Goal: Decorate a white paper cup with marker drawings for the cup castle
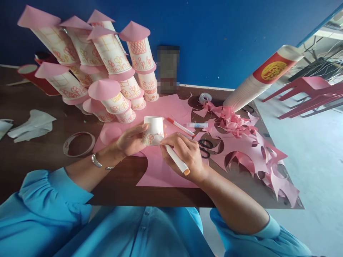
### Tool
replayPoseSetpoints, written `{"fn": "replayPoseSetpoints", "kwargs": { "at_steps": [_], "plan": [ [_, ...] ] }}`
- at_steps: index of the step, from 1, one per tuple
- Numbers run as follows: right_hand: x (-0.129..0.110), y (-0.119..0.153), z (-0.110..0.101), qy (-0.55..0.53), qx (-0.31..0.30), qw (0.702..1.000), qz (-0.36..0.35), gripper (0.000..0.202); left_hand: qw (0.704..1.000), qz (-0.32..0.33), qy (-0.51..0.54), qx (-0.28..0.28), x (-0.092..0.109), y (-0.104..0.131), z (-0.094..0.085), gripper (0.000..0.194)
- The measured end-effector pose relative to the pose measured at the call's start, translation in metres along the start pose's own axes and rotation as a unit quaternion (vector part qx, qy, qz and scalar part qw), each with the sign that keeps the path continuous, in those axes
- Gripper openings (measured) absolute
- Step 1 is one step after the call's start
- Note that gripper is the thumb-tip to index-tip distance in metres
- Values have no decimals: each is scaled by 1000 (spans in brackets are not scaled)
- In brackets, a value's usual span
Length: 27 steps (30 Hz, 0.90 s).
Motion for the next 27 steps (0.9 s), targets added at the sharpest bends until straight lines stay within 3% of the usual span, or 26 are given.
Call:
{"fn": "replayPoseSetpoints", "kwargs": {
  "at_steps": [27],
  "plan": [
    [-7, -1, 3, -36, -46, 998, -3, 17, 1000, -1, 16, -11, 1, 0, 3, 51]
  ]
}}
Point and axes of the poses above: each hand's wrist, its own y-axis away from the middle knuckle, its own z-axis out of the palm, x = y × z, the point moved 9 cm from there along -y, towards the middle knuckle, and after that the axes turned 11 degrees about y, right-handed, at the moved point
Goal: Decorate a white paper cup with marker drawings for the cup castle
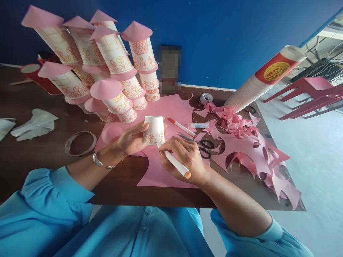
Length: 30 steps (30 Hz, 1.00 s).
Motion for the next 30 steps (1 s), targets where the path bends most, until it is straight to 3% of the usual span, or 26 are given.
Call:
{"fn": "replayPoseSetpoints", "kwargs": {
  "at_steps": [10, 18, 30],
  "plan": [
    [-1, -2, 0, -10, -13, 1000, -7, 20, 1000, -3, 5, 3, 0, 0, -2, 54],
    [-1, -4, -9, 14, 28, 1000, 4, 23, 1000, -6, 10, 2, -1, 0, -2, 54],
    [2, -2, -1, -10, 10, 1000, 4, 19, 1000, -8, 11, 14, -1, 1, -4, 55]
  ]
}}
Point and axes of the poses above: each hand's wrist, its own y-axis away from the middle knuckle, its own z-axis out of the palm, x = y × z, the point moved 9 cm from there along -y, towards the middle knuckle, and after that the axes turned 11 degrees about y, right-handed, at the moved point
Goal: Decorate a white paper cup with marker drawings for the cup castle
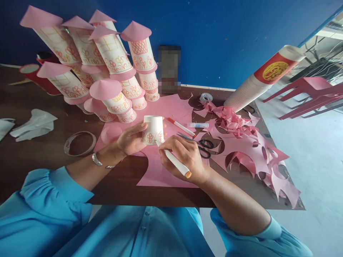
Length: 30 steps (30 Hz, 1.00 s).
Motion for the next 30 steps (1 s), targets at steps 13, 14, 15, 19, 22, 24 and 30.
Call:
{"fn": "replayPoseSetpoints", "kwargs": {
  "at_steps": [13, 14, 15, 19, 22, 24, 30],
  "plan": [
    [-2, 0, 0, 9, 0, 1000, -3, 23, 1000, -2, 5, -1, 0, 0, 0, 58],
    [-2, 0, -1, 9, 2, 1000, -3, 23, 1000, -2, 6, 1, 0, 0, 0, 59],
    [-3, -1, -2, 8, 4, 1000, -4, 23, 1000, -1, 6, 5, 0, 0, -1, 59],
    [-5, -1, -5, -1, 9, 1000, -12, 23, 1000, -1, 6, 10, 1, 0, 0, 58],
    [-7, 0, -4, -10, 11, 1000, -16, 21, 1000, -2, 3, 1, 1, 0, 3, 60],
    [-9, 1, -3, -12, 11, 1000, -22, 21, 1000, -3, 3, 2, 1, 0, 3, 61],
    [-7, 5, 1, 0, 16, 1000, -24, 19, 1000, 1, -7, 4, 1, 1, 2, 59]
  ]
}}
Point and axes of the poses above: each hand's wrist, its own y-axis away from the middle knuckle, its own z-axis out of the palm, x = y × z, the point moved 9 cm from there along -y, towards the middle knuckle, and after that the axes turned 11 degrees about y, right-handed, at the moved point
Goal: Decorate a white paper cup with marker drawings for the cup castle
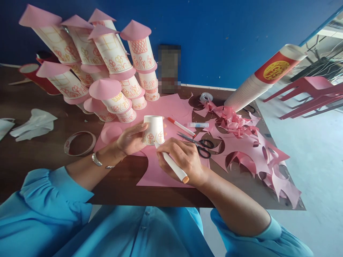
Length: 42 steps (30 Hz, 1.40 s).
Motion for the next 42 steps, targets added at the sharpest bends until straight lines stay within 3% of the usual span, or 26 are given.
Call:
{"fn": "replayPoseSetpoints", "kwargs": {
  "at_steps": [12, 19, 28, 42],
  "plan": [
    [-1, -1, 5, -4, -41, 999, 1, 21, 1000, 1, -2, -9, 1, -1, 1, 59],
    [1, -5, -7, 2, 2, 1000, 10, 20, 1000, -9, 21, 9, -3, -1, -6, 64],
    [2, -7, -8, 21, -1, 1000, 12, 21, 999, 12, -13, 37, -3, 4, -14, 76],
    [0, -1, -3, -2, -4, 1000, -3, 16, 1000, 7, -1, 31, -1, 0, -8, 65]
  ]
}}
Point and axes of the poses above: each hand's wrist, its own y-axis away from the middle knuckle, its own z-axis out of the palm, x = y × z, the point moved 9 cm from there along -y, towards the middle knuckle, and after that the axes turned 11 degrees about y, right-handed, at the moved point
